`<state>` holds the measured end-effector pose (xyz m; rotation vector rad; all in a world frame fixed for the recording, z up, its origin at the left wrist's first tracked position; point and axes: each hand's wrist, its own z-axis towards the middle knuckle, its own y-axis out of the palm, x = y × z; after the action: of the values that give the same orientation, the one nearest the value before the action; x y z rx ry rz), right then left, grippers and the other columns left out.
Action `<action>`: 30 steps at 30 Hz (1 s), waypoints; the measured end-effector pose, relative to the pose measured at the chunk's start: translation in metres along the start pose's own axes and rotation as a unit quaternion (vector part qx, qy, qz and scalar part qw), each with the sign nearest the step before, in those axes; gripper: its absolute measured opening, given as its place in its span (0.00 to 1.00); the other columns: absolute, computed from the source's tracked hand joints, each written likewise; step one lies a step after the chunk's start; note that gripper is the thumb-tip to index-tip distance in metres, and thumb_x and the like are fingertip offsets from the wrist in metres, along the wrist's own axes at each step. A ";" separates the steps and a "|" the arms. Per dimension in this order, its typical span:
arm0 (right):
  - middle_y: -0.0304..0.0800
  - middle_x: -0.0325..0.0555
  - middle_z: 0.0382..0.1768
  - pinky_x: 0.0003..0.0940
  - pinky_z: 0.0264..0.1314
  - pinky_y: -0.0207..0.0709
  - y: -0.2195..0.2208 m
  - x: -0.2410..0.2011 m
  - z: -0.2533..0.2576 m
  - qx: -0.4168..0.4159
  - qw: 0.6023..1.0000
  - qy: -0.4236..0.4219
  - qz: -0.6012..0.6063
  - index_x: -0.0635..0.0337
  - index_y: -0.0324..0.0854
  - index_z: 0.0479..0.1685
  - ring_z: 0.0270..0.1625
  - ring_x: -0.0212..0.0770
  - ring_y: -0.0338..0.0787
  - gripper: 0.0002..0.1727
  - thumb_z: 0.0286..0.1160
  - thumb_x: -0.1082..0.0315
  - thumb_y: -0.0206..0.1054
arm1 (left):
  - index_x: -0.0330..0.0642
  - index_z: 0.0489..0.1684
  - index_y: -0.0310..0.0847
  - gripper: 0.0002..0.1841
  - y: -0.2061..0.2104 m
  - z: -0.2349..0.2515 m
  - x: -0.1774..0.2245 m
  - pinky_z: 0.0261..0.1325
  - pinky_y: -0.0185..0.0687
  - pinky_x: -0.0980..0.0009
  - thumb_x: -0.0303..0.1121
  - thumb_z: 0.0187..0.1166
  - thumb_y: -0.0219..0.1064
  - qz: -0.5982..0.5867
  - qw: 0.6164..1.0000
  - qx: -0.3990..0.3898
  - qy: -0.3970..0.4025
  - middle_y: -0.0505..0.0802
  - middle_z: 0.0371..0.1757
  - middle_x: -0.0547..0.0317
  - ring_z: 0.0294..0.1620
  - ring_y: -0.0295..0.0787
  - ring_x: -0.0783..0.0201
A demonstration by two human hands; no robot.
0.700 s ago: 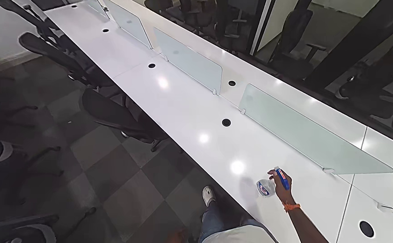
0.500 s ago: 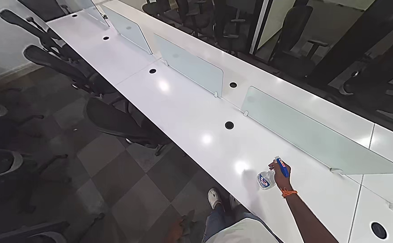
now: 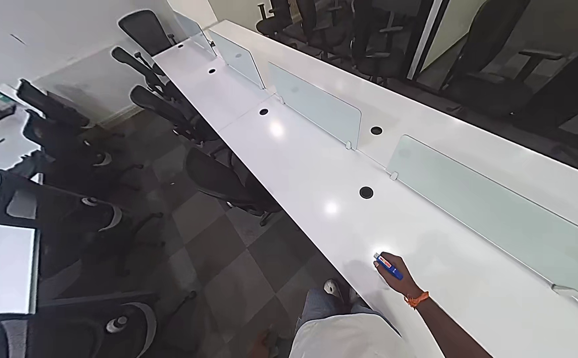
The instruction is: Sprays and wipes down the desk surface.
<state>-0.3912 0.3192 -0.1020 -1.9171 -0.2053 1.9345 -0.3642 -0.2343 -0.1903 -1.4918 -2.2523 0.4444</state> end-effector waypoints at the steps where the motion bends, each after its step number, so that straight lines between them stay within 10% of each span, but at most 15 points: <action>1: 0.82 0.37 0.22 0.30 0.29 0.76 0.004 -0.003 0.003 -0.019 1.000 -0.001 0.018 0.57 0.84 0.29 0.25 0.30 0.81 0.15 0.75 0.55 0.67 | 0.52 0.85 0.71 0.30 -0.003 0.002 -0.003 0.83 0.68 0.43 0.36 0.80 0.68 0.003 1.000 0.003 -0.009 0.82 0.79 0.43 0.81 0.76 0.43; 18: 0.90 0.42 0.35 0.25 0.43 0.84 0.132 -0.089 0.140 0.006 0.998 -0.052 0.046 0.62 0.86 0.43 0.38 0.28 0.88 0.12 0.77 0.61 0.67 | 0.53 0.86 0.70 0.30 -0.225 0.170 0.054 0.84 0.67 0.43 0.40 0.82 0.65 0.086 0.986 -0.054 0.129 0.82 0.80 0.46 0.82 0.76 0.46; 24: 0.95 0.40 0.37 0.29 0.46 0.88 0.122 -0.093 0.129 0.205 0.976 0.035 0.067 0.62 0.88 0.43 0.39 0.32 0.93 0.16 0.81 0.57 0.64 | 0.49 0.85 0.71 0.26 -0.272 0.212 0.049 0.84 0.67 0.43 0.37 0.86 0.62 0.073 0.984 -0.069 0.144 0.82 0.79 0.43 0.82 0.76 0.45; 30: 0.87 0.34 0.18 0.28 0.30 0.84 0.096 -0.079 0.122 0.413 0.889 0.198 0.016 0.58 0.84 0.25 0.23 0.30 0.87 0.18 0.80 0.60 0.57 | 0.49 0.84 0.72 0.26 -0.293 0.234 0.043 0.82 0.70 0.43 0.37 0.86 0.62 0.101 0.982 -0.083 0.139 0.82 0.79 0.42 0.80 0.78 0.44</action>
<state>-0.5312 0.2234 -0.0602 -1.6309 0.6685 1.2605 -0.7278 -0.3152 -0.2492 -1.7565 -1.9687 0.0953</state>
